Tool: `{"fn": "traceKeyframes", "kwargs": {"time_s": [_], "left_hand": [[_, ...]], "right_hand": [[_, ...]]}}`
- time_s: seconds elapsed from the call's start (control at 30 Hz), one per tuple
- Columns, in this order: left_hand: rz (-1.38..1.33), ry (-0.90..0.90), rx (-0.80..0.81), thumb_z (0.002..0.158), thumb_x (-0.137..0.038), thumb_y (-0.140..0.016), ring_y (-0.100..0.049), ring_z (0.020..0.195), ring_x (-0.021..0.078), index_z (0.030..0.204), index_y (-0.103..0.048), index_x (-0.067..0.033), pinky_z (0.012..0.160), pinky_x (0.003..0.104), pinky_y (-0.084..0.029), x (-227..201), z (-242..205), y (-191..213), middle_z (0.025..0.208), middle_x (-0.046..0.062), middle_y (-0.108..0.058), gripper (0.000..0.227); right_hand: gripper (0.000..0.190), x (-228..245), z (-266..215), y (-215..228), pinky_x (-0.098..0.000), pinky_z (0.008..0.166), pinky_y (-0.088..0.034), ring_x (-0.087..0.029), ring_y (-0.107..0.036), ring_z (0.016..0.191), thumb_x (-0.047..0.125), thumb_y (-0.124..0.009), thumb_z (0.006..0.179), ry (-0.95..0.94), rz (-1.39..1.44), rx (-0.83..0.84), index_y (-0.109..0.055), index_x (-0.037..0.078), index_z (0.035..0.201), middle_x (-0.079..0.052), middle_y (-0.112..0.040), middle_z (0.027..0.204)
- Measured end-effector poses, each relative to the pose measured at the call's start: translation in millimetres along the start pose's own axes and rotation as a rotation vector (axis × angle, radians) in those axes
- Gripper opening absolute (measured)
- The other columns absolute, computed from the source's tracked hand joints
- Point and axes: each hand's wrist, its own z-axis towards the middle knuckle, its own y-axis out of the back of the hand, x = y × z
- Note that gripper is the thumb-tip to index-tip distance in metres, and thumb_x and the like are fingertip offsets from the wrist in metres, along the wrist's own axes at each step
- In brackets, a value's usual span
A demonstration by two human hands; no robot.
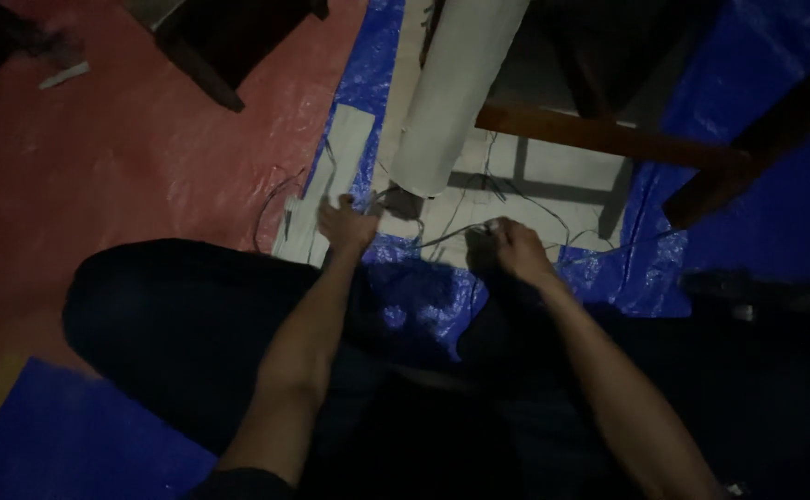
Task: Wrapping and tying protective material around the legs of a wooden chair.
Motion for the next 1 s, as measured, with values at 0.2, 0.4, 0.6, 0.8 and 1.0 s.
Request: {"fn": "traceKeyframes", "kwargs": {"time_s": [0.2,0.4,0.6,0.8,1.0], "left_hand": [[0.065,0.123,0.025,0.080,-0.043,-0.076,-0.027,0.145,0.0447,0.102,-0.078,-0.0098,0.114,0.057,-0.026,28.2,22.5,5.2,0.159,0.022,-0.034,0.040],[-0.077,0.063,0.141,0.084,-0.027,-0.076,-0.057,0.123,0.0440,0.118,-0.066,0.0021,0.103,0.049,-0.050,52.9,22.1,-13.9,0.130,0.028,-0.063,0.046],[0.039,-0.145,0.214,0.099,-0.025,-0.056,-0.068,0.106,0.0450,0.107,-0.072,-0.0005,0.093,0.053,-0.056,36.0,-6.4,7.4,0.111,0.027,-0.070,0.030],[-0.088,-0.627,0.475,0.093,-0.027,-0.052,-0.069,0.100,0.0457,0.104,-0.077,-0.0044,0.085,0.056,-0.055,45.9,-4.0,-1.6,0.108,0.025,-0.072,0.036],[-0.410,-0.202,0.496,0.097,-0.056,-0.057,-0.078,0.100,0.0358,0.138,-0.058,-0.0043,0.084,0.050,-0.062,-84.0,83.2,155.4,0.123,0.021,-0.072,0.065]], "right_hand": [[0.033,96.2,14.8,81.6,-0.0481,0.082,-0.054,-0.037,-0.071,0.092,0.026,-0.045,0.110,-0.330,0.134,0.211,-0.068,0.003,0.116,-0.020,-0.074,0.106],[0.033,115.5,19.1,125.6,-0.0473,0.076,-0.053,-0.033,-0.070,0.084,0.024,-0.049,0.108,-0.038,0.004,0.178,-0.066,-0.001,0.121,-0.020,-0.073,0.097],[0.033,232.5,29.0,214.8,-0.0499,0.081,-0.054,-0.039,-0.071,0.081,0.028,-0.044,0.114,-0.476,-0.378,0.362,-0.067,0.006,0.122,-0.022,-0.073,0.093],[0.035,152.5,62.3,255.0,-0.0423,0.090,-0.048,-0.020,-0.065,0.101,0.036,-0.049,0.101,-0.146,0.087,0.286,-0.070,0.008,0.101,-0.008,-0.071,0.098],[0.044,147.4,119.6,285.7,-0.0385,0.080,-0.045,-0.018,-0.055,0.082,0.042,-0.044,0.119,-0.128,0.167,-0.079,-0.065,0.010,0.097,-0.006,-0.057,0.084]]}}
